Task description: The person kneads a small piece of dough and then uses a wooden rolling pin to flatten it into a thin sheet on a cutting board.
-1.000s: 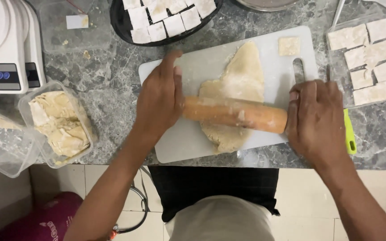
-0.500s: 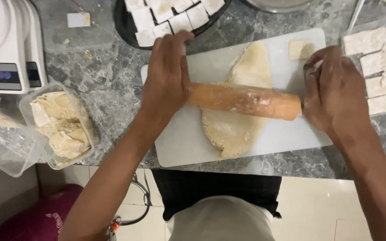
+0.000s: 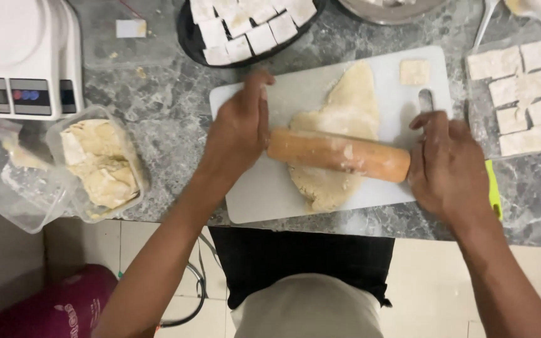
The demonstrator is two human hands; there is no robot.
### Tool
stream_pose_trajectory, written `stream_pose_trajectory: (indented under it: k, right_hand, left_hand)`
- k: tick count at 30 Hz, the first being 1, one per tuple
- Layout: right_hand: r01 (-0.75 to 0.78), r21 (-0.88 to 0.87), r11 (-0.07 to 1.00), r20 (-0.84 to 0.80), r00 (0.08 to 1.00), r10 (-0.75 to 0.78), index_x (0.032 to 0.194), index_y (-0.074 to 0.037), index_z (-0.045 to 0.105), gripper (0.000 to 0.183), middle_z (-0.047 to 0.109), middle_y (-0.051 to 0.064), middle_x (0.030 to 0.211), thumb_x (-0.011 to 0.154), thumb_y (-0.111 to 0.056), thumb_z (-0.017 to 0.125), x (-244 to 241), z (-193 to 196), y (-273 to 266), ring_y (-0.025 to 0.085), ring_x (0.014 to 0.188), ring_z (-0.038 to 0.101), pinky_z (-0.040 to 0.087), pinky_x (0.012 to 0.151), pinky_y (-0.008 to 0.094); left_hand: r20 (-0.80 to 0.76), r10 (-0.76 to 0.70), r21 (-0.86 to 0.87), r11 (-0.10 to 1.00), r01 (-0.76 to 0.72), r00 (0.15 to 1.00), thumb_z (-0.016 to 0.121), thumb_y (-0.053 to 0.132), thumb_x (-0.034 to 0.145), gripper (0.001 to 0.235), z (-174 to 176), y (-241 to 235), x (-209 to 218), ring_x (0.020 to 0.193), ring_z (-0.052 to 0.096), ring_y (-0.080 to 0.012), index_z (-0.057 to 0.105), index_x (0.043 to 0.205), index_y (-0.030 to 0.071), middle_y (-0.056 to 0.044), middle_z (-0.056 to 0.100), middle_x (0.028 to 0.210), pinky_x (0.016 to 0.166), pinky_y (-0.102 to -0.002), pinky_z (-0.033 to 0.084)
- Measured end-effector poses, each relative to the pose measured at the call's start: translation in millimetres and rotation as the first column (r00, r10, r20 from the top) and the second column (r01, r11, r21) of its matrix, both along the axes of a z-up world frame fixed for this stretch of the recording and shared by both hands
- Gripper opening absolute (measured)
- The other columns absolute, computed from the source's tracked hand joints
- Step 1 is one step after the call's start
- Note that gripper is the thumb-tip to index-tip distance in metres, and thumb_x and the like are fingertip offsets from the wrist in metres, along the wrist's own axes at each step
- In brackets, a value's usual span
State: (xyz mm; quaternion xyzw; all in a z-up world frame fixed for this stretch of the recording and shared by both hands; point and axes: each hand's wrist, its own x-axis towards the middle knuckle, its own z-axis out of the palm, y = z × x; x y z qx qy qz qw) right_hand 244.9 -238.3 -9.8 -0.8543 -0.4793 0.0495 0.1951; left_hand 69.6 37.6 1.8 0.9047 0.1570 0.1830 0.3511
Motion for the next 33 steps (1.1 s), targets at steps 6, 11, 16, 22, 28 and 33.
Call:
stream_pose_trajectory:
  k: [6, 11, 16, 22, 28, 33]
  right_hand:
    - [0.030, -0.027, 0.999, 0.010, 0.999, -0.030, 0.116, 0.000, 0.054, 0.023, 0.064, 0.016, 0.083, 0.097, -0.010, 0.045, -8.6, -2.6, -6.8, 0.041, 0.079, 0.056, 0.044, 0.065, 0.055]
    - [0.007, -0.025, 1.000, -0.051, 0.999, -0.008, 0.116, 0.000, 0.051, 0.022, 0.067, 0.018, 0.092, 0.100, -0.013, 0.045, 3.0, -3.3, -0.6, 0.042, 0.084, 0.060, 0.045, 0.065, 0.055]
    - [0.004, 0.078, 0.997, -0.023, 1.000, -0.002, 0.112, 0.004, 0.053, 0.019, 0.058, 0.015, 0.072, 0.097, -0.006, 0.046, 22.2, -9.8, 7.9, 0.039, 0.064, 0.057, 0.043, 0.062, 0.051]
    - [0.023, 0.068, 0.997, -0.062, 0.998, -0.019, 0.110, 0.004, 0.053, 0.016, 0.064, 0.022, 0.085, 0.101, -0.006, 0.046, 50.6, -12.0, 22.6, 0.044, 0.060, 0.058, 0.040, 0.057, 0.054]
    - [-0.028, 0.110, 0.994, -0.052, 0.998, 0.034, 0.111, 0.004, 0.050, 0.017, 0.052, 0.014, 0.065, 0.100, -0.004, 0.041, 28.1, -0.6, 20.2, 0.034, 0.055, 0.049, 0.041, 0.055, 0.050]
    - [0.010, 0.075, 0.997, 0.034, 0.999, -0.012, 0.119, 0.004, 0.053, 0.025, 0.056, 0.023, 0.077, 0.099, -0.008, 0.046, -1.9, -4.4, 1.1, 0.046, 0.071, 0.053, 0.038, 0.059, 0.058]
  left_hand:
    - [-0.044, -0.020, 0.016, 1.000, 0.021, 0.999, 0.032, 0.017, 0.111, 0.029, -2.5, -3.4, -9.3, 0.050, 0.045, -0.0208, 0.046, 0.132, 0.003, -0.006, 0.045, 0.060, 0.046, -0.040, 0.033]
    - [-0.161, -0.056, -0.167, 0.986, 0.029, 0.985, 0.038, 0.016, 0.108, 0.017, 0.5, 5.5, 1.6, 0.046, 0.056, -0.0202, 0.047, 0.118, 0.006, -0.008, 0.055, 0.057, 0.044, -0.038, 0.038]
    - [0.132, 0.114, 0.092, 0.988, -0.126, 0.985, 0.043, 0.022, 0.109, 0.023, -21.0, 8.0, 17.4, 0.063, 0.052, -0.0217, 0.054, 0.097, 0.008, -0.007, 0.057, 0.075, 0.052, -0.041, 0.035]
    - [0.078, 0.050, 0.060, 0.997, -0.055, 0.996, 0.039, 0.021, 0.111, 0.020, -27.5, 21.3, 34.6, 0.057, 0.047, -0.0183, 0.052, 0.106, 0.006, -0.005, 0.053, 0.068, 0.051, -0.039, 0.031]
    - [-0.121, 0.111, -0.109, 0.986, -0.125, 0.986, 0.044, 0.027, 0.110, 0.024, 0.9, 9.4, 27.0, 0.053, 0.042, -0.0106, 0.058, 0.099, 0.012, 0.000, 0.049, 0.061, 0.048, -0.035, 0.026]
    - [-0.174, 0.042, -0.074, 0.996, -0.056, 0.984, 0.050, 0.023, 0.108, 0.022, 4.2, 10.3, 12.5, 0.052, 0.054, -0.0167, 0.062, 0.114, 0.006, -0.006, 0.060, 0.062, 0.048, -0.037, 0.036]
